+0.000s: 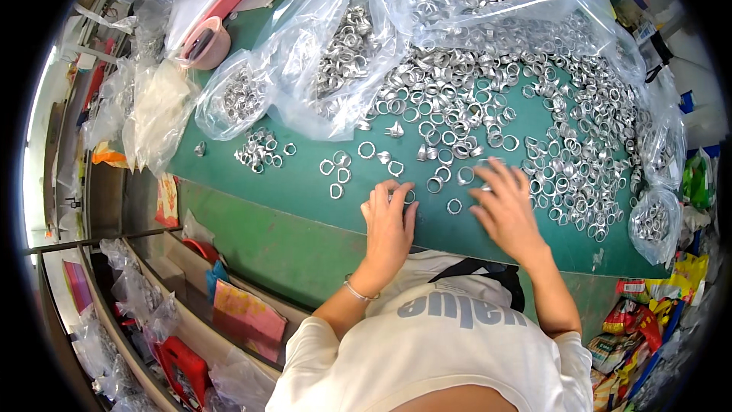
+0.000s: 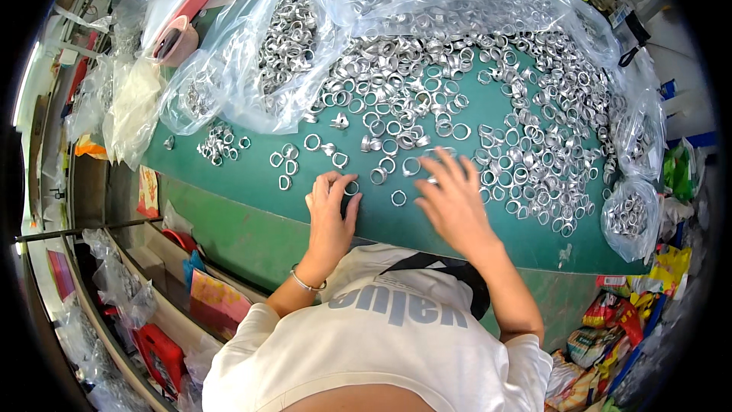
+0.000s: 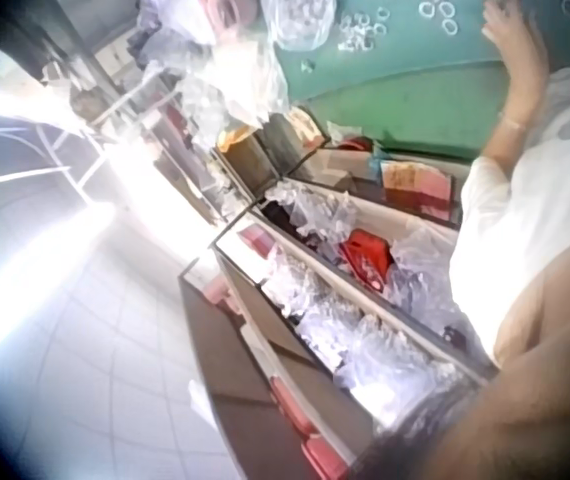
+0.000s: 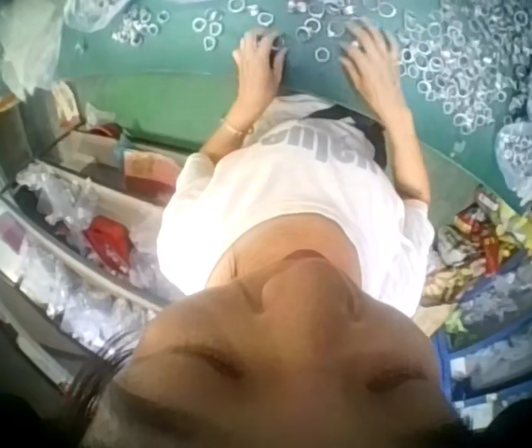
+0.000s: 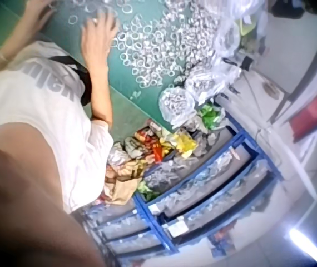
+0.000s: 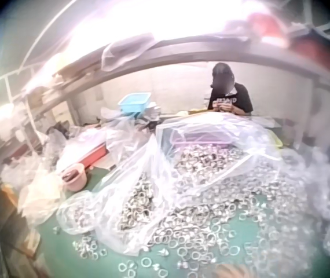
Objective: The person picks up and sorts small metal rings from a pile on a table by hand, moving them into their palm or other piles.
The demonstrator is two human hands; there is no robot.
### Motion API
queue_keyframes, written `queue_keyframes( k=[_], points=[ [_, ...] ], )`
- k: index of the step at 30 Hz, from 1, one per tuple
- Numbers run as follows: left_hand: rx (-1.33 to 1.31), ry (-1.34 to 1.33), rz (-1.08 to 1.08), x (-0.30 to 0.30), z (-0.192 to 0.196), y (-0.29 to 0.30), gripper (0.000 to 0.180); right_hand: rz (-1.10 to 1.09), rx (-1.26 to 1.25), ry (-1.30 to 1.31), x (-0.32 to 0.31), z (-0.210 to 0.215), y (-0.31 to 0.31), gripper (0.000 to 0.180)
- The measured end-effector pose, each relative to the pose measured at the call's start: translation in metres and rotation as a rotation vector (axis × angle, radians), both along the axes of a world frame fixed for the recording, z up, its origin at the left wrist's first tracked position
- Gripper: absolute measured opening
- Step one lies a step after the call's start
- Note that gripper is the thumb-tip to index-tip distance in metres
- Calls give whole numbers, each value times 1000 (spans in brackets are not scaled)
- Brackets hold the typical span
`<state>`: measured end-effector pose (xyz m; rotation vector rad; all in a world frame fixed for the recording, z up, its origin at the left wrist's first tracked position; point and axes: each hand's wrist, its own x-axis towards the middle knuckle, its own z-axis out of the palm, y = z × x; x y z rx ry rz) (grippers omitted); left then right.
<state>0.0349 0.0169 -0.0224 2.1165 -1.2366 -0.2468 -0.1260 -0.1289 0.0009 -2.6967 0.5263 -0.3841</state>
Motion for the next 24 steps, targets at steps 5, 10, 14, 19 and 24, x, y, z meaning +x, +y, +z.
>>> queue_keyframes(
  k=[5, 10, 14, 19, 24],
  points=[
    [-75, 59, 23, -1, 2, -2, 53, -265, -123, -139, -15, 0, -11, 23],
    [-49, 50, 76, -4, 9, -5, 59, -76, 38, -151, 29, 2, 14, 36],
    [-17, 12, 96, 0, 5, 2, 54, 26, 21, -104, 44, 13, 18, 40],
    [-30, 4, 32, 4, 1, 2, 37, 62, -90, -69, 37, -6, 13, 29],
    [-86, 63, -10, 2, 1, 2, 33, -100, 32, -235, 10, -1, 1, 22]
  ],
)
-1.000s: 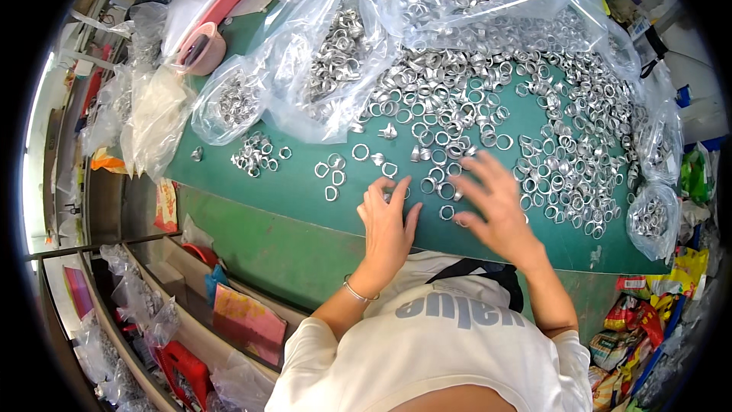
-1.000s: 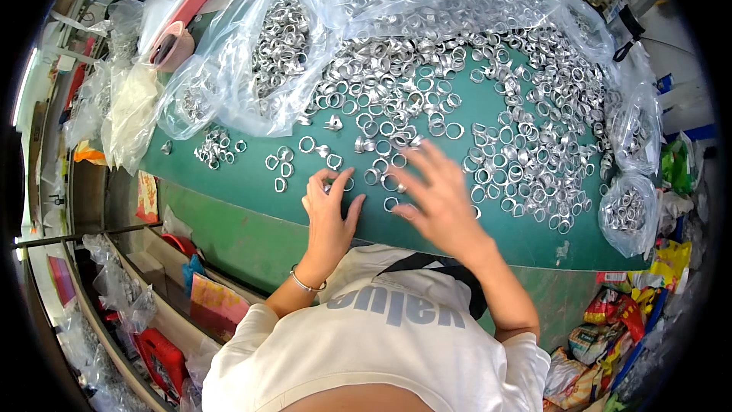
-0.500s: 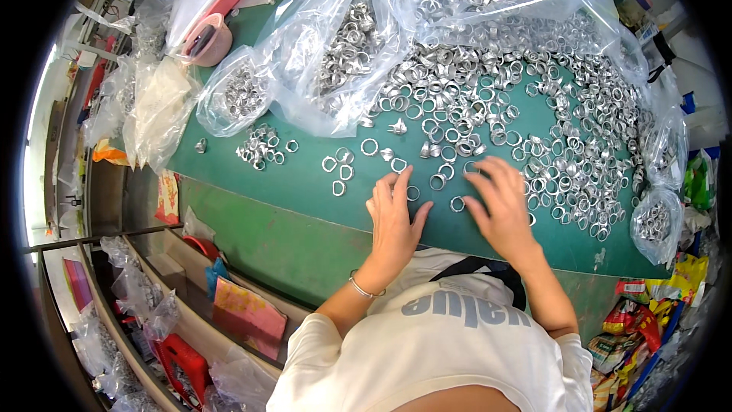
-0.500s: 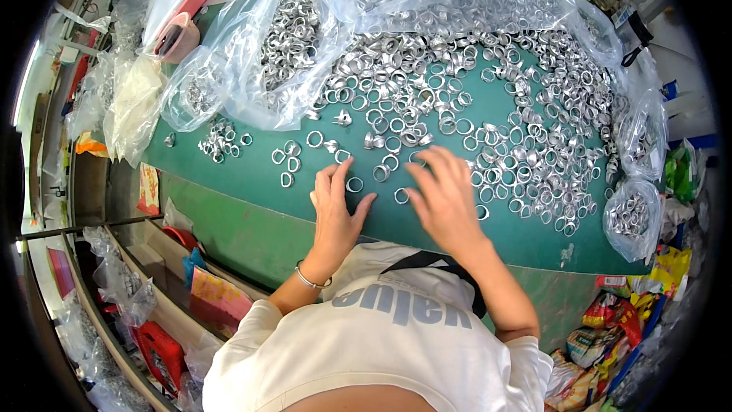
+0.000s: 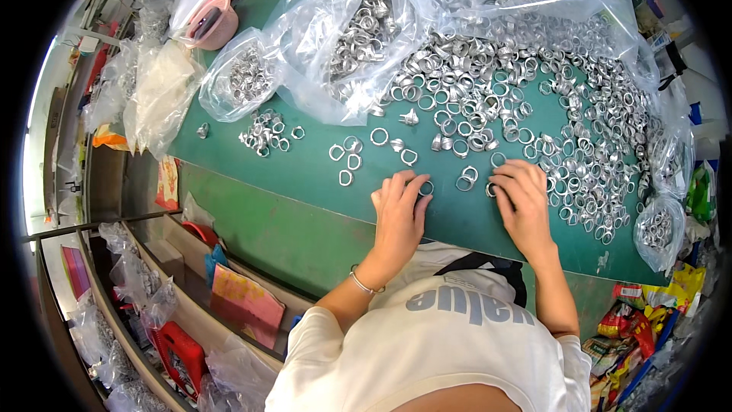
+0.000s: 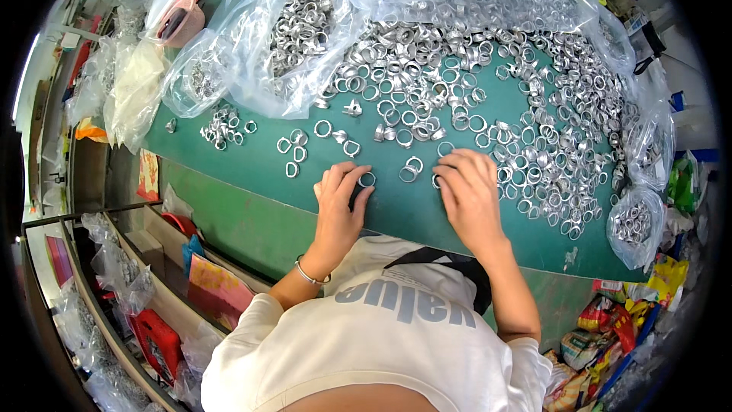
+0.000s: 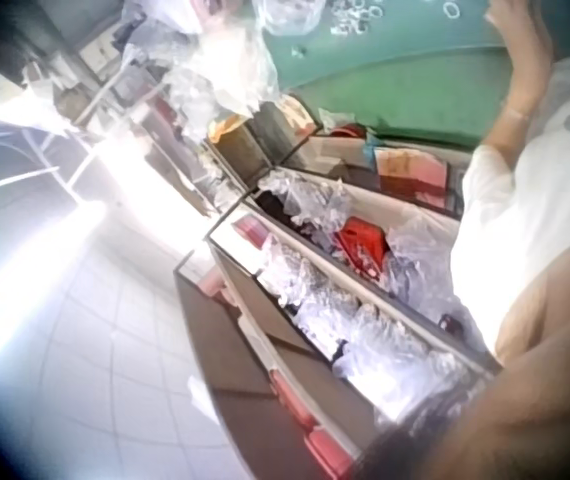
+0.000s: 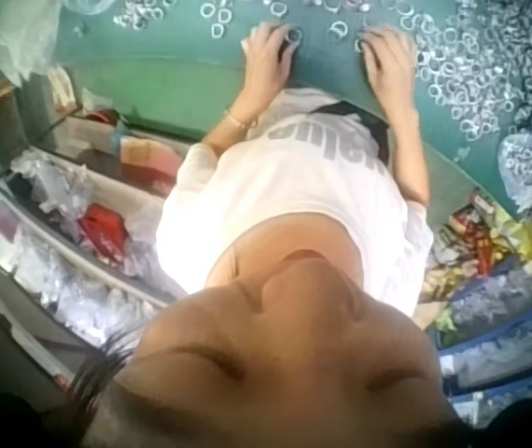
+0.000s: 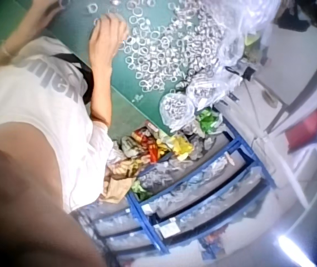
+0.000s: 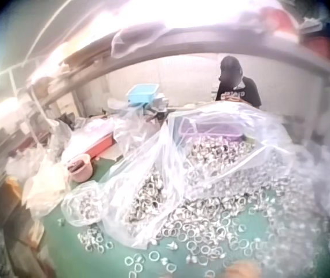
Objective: The person picks up and sorts small metal rings from a pile on a table by hand, moving them into their palm or other piles.
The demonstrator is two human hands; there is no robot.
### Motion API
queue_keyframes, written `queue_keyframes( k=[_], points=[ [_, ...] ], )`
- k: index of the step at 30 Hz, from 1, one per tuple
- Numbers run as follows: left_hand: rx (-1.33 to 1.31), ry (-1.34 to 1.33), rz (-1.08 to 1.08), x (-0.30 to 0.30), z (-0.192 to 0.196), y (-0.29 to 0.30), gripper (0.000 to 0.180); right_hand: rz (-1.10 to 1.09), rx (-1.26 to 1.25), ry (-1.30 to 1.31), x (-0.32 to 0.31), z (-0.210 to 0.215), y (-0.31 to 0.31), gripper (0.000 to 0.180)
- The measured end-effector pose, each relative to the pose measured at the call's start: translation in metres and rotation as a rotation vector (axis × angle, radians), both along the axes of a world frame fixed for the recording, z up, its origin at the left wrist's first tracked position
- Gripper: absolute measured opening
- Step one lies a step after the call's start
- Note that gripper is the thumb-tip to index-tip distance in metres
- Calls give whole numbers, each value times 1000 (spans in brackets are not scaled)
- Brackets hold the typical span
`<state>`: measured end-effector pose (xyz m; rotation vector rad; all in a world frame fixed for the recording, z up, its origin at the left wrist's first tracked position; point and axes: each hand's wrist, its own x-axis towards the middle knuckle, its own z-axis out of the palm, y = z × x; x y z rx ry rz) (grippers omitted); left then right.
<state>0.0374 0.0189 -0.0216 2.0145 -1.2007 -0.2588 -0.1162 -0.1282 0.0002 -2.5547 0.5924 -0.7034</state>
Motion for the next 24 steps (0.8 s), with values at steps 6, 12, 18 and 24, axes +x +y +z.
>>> queue_keyframes(
  k=[6, 12, 18, 24],
  points=[
    [8, -30, 15, -3, -1, -7, 41, -75, -16, 18, 23, 8, 22, 21],
    [-6, 9, 54, 0, 11, 0, 49, -6, 20, 36, 16, -2, 18, 18],
    [63, -29, 5, -1, 4, -5, 40, 79, 153, 23, 9, 4, 26, 17],
    [36, 64, -228, 0, 7, -3, 33, -80, 102, 40, -6, 7, 25, 25]
  ],
)
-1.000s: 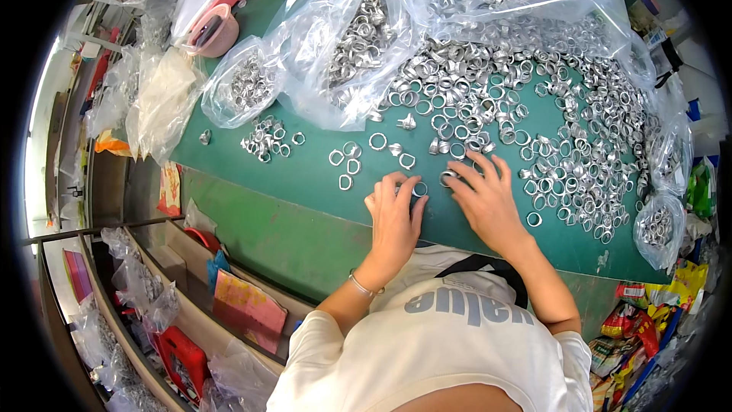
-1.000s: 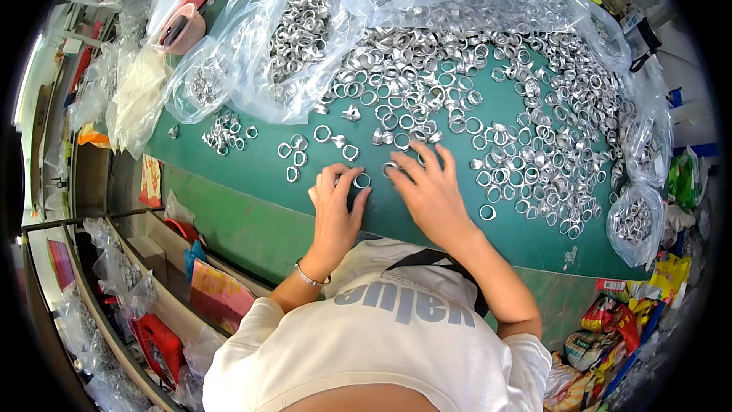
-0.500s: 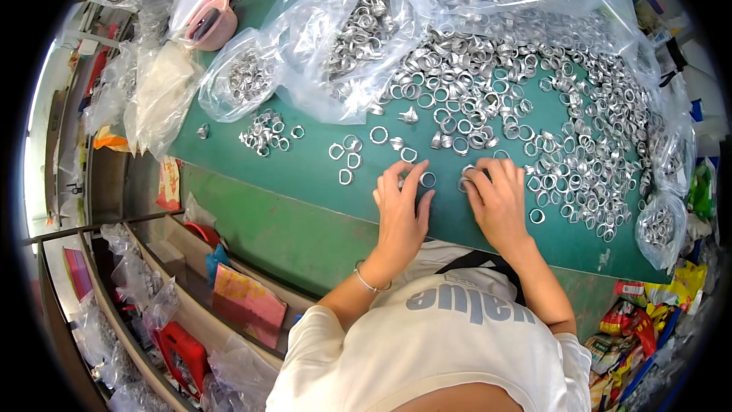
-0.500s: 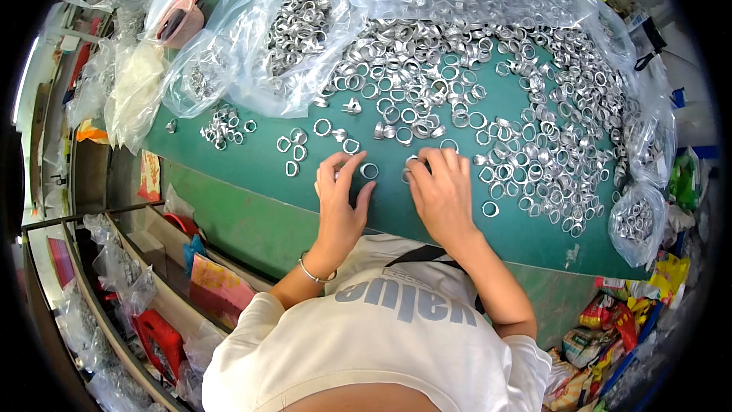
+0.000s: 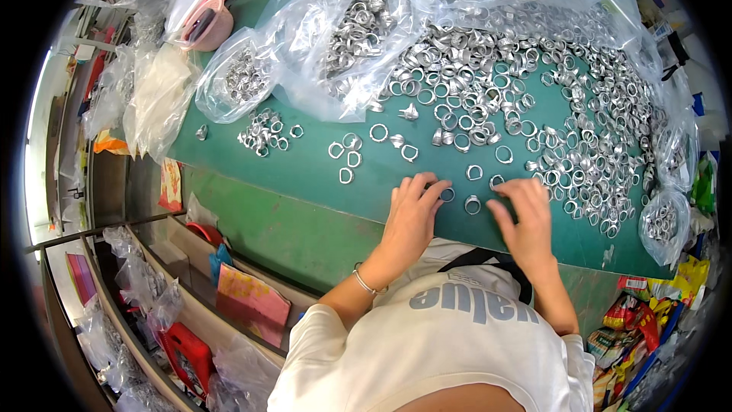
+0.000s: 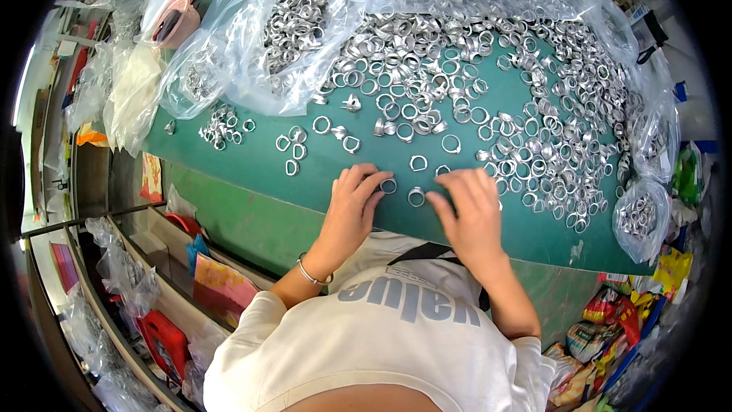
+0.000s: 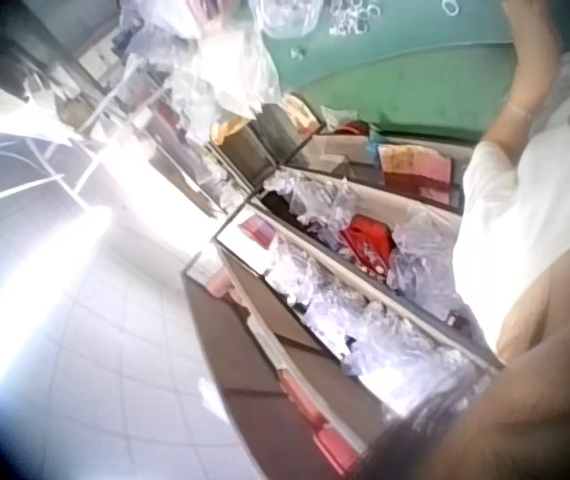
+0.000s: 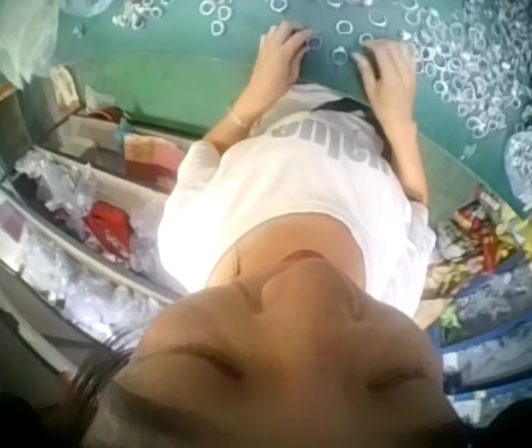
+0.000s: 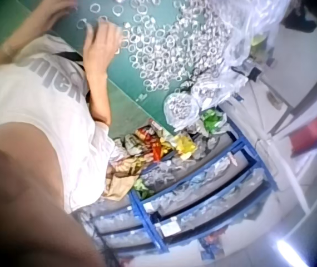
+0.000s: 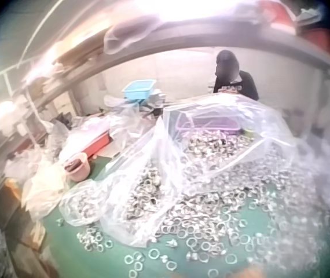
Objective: The person picks up and sorts small metal rings from a pile on a table by hand, moving them into their palm or other piles.
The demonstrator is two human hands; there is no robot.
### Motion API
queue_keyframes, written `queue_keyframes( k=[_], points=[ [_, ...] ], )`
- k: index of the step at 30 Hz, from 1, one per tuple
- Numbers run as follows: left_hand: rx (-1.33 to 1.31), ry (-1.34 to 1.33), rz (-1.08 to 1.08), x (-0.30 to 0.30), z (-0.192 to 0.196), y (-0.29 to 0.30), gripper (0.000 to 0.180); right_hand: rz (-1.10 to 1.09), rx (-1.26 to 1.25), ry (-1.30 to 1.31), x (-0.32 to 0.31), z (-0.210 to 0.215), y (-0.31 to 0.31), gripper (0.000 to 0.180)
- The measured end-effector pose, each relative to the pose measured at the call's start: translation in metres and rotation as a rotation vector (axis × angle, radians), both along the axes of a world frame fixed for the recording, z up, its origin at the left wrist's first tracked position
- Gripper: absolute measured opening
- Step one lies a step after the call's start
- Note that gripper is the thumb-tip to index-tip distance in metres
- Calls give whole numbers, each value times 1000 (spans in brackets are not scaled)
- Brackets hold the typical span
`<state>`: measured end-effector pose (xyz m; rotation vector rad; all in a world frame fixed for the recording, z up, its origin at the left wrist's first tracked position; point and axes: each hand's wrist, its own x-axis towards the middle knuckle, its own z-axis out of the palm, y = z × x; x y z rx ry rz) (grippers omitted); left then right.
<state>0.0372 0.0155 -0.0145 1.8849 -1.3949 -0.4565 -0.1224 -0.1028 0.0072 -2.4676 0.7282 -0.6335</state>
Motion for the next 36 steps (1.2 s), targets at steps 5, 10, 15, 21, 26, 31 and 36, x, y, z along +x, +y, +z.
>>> queue_keyframes(
  k=[5, 10, 15, 21, 26, 31, 36],
  points=[
    [-75, 156, -90, 1, 4, -2, 31, 158, 41, 47, 3, -4, 7, 24],
    [-27, -21, 88, -8, -1, -1, 32, -87, 7, -32, -1, 2, -13, 28],
    [14, -14, -17, -25, 6, -8, 39, 16, -64, 134, 14, 0, -14, 33],
    [16, -39, -102, -24, -1, -7, 38, -186, -163, 221, -11, 10, -30, 30],
    [26, -22, -118, -29, 2, -11, 34, 67, -130, 68, 41, 8, -27, 31],
    [-5, -27, 13, -22, 1, -5, 35, 101, -226, 88, 50, -13, -34, 15],
    [7, -23, 59, -15, -2, 0, 44, 7, -214, 52, 29, -4, -28, 14]
  ],
)
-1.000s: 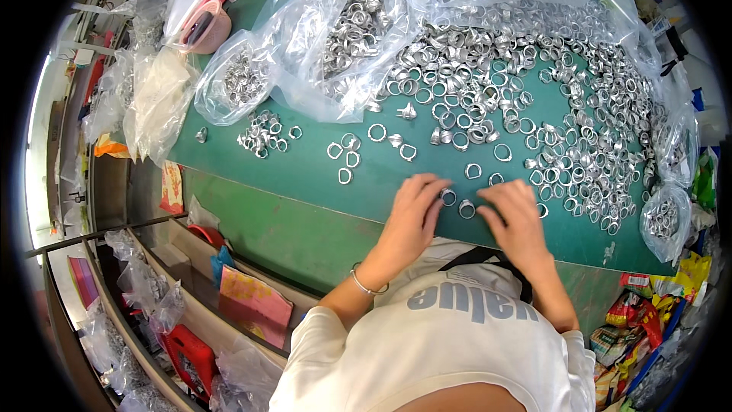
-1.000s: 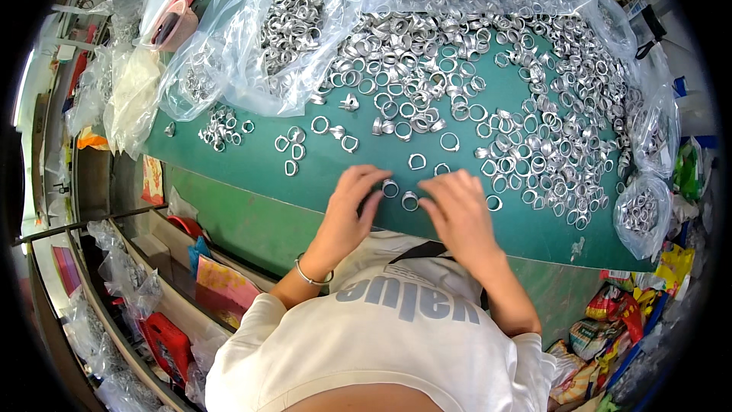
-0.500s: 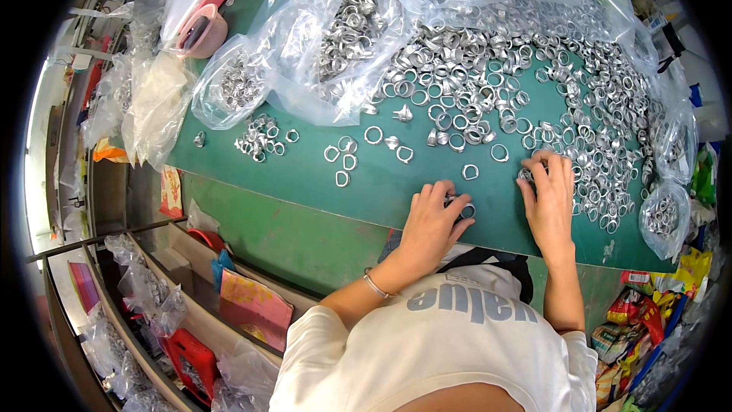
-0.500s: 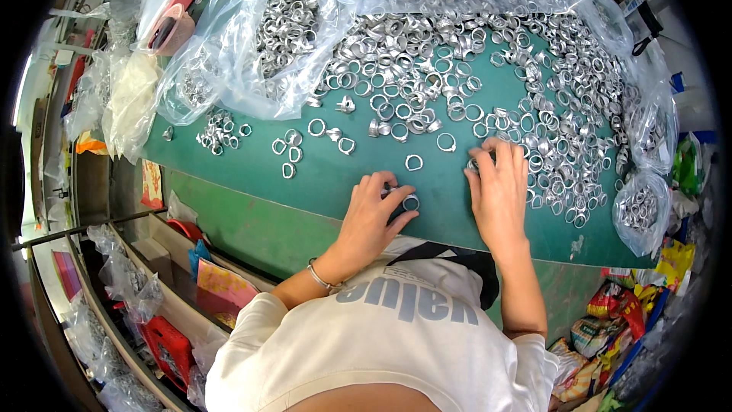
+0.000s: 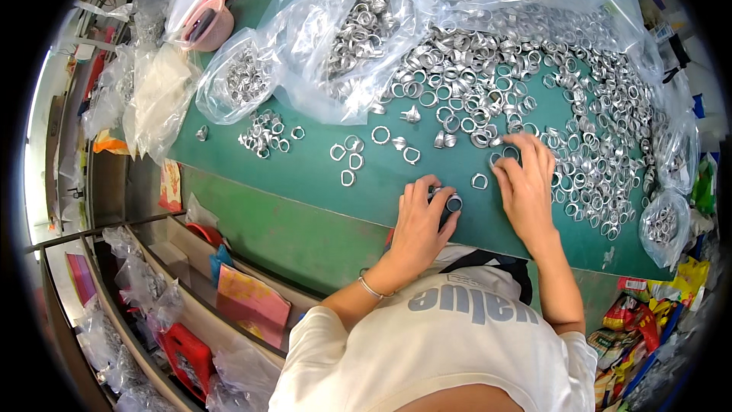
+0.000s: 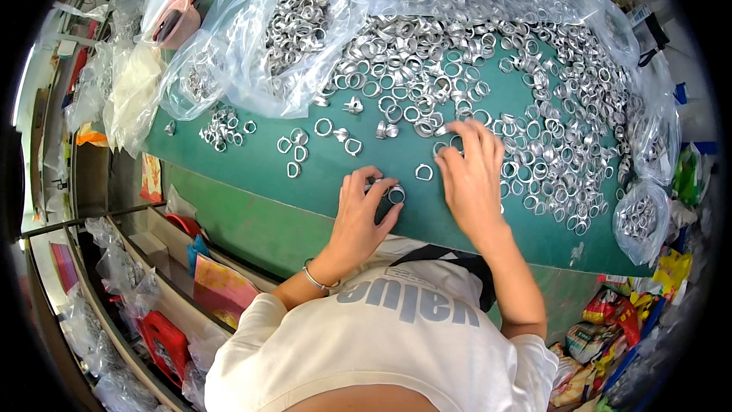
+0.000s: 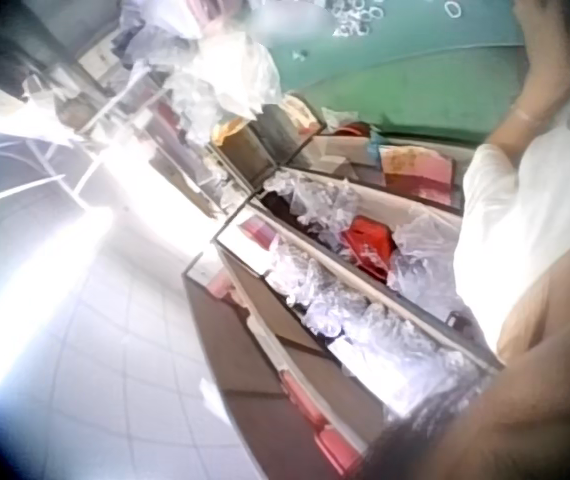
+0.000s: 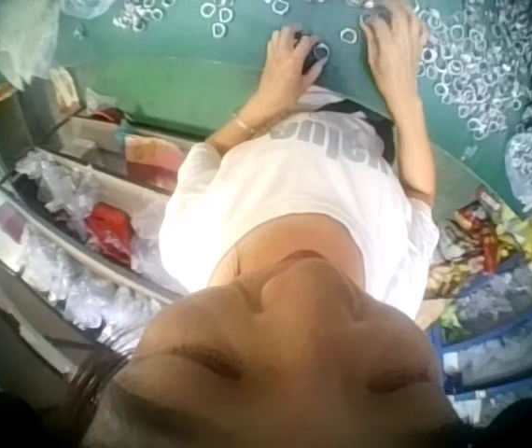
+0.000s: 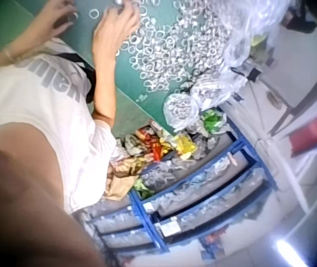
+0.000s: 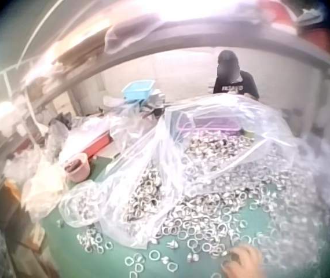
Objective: The person picks up and sorts small metal rings from a pile on a table by hand, moving them into their palm or other piles.
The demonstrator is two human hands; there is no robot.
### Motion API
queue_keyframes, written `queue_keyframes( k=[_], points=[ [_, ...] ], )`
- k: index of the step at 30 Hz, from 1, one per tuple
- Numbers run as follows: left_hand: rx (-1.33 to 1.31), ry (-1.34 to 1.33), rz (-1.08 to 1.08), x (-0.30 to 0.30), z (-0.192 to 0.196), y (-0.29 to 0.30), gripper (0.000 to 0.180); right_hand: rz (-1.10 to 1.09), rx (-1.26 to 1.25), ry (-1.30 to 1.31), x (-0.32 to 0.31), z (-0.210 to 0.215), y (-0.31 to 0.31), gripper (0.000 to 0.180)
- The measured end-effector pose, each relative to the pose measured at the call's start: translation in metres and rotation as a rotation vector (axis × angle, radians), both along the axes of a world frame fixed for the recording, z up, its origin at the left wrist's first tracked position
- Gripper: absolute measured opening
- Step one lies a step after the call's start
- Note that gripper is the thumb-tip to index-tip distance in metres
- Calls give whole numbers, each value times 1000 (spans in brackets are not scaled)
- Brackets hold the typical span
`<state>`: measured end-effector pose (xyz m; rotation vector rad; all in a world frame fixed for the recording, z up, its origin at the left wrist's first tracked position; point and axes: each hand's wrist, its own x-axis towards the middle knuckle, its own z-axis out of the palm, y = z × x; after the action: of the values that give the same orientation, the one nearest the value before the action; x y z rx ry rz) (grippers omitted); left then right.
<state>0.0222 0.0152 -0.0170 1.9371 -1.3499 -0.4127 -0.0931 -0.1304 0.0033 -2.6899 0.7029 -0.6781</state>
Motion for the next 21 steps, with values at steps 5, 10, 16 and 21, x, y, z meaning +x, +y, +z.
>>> queue_keyframes(
  k=[5, 10, 16, 21],
  points=[
    [-51, 183, 40, -3, 2, -2, 56, 301, 68, 83, 10, -8, 20, 16],
    [19, 60, 42, 1, 17, -2, 56, 156, 322, -123, 18, 7, 3, 15],
    [51, -29, -24, -3, 2, -8, 51, 146, 3, -8, 45, -7, -10, 16],
    [-29, 27, -32, 3, -1, -4, 47, -9, -65, 244, 7, 14, -19, 16]
  ],
)
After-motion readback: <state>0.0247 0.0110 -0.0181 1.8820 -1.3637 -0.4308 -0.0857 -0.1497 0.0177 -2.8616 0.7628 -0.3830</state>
